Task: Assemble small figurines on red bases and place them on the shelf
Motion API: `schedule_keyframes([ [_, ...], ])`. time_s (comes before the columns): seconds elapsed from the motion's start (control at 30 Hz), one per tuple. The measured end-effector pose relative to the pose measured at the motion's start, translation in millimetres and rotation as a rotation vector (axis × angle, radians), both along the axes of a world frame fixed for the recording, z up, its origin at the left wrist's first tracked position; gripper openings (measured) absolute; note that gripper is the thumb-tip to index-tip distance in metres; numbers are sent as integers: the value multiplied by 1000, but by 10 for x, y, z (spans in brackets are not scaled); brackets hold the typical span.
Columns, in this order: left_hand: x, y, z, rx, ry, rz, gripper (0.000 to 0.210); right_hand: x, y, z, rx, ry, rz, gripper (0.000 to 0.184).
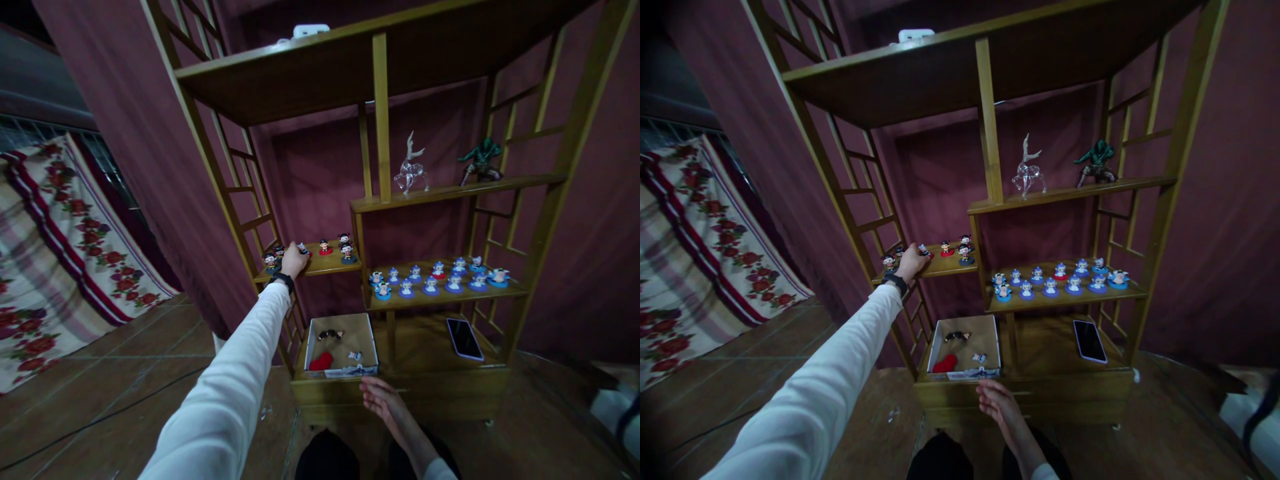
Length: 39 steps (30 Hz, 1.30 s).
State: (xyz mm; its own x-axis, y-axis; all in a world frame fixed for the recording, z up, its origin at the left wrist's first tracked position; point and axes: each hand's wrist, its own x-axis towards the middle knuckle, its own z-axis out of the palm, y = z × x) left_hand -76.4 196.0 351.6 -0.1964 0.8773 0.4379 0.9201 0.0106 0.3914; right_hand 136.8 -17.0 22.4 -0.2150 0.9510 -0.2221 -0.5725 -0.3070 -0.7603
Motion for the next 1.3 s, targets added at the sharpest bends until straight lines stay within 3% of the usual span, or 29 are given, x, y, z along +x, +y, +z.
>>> schedule_keyframes([
  [0.17, 71, -158, -18, 38, 39, -3, 49, 21, -9, -11, 1, 10, -4, 38],
  [0.33, 280, -448, -49, 290, 240, -34, 65, 24, 20, -47, -11, 15, -7, 38],
  [0.43, 408, -511, 23, 336, 274, 0, 69, 22, 27, -44, -16, 19, -9, 38],
  [0.6, 530, -277, 143, 229, 213, -77, 67, 30, 27, -30, -6, 24, -11, 38],
  [0.83, 616, 156, 51, -86, -3, -53, 63, 43, 41, -51, 9, 25, -10, 40],
  [1.07, 605, 249, -6, -30, -45, -126, 53, 61, 74, -128, 17, 22, 2, 41],
  [1.3, 570, 316, -42, 8, -97, -188, 62, 27, 82, -149, 12, 1, 7, 40],
])
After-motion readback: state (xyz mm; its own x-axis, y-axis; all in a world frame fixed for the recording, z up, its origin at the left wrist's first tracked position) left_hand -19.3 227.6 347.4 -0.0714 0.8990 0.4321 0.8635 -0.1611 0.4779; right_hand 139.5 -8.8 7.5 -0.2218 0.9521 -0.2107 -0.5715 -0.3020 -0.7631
